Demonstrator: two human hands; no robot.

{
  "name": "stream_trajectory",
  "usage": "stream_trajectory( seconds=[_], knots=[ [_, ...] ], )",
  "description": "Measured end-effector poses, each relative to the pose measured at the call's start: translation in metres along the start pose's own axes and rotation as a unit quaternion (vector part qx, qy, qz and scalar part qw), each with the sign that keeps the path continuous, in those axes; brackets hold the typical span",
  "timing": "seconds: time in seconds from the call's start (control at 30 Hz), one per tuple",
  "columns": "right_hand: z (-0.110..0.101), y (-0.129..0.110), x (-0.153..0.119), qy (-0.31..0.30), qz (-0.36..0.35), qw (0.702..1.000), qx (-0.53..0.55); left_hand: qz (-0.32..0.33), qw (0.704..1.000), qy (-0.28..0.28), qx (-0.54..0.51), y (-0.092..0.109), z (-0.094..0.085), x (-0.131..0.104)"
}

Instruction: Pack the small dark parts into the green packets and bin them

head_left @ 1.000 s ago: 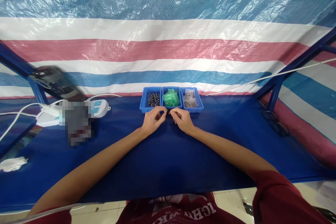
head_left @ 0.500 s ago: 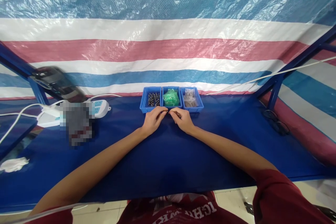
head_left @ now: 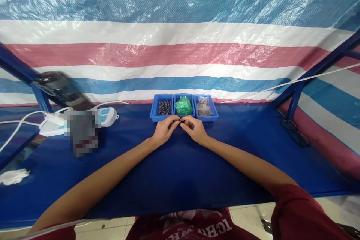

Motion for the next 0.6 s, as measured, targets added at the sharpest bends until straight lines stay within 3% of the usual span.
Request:
stream_trajectory(
  seconds=[0.6],
  knots=[
    [0.0004, -0.0045, 0.0011, -0.005, -0.008, 1.0, -0.02, 0.011, 1.0, -0.014, 0.0, -0.0007, 0.0044, 0.0001]
  ],
)
Point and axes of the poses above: each hand's wrist, its own x-axis towards the middle knuckle, its own z-axis out of the palm, y = z × x, the point moved 9 cm from there along x, towards the middle knuckle, and after that the axes turned 15 degrees about -y, right-handed, at the moved point
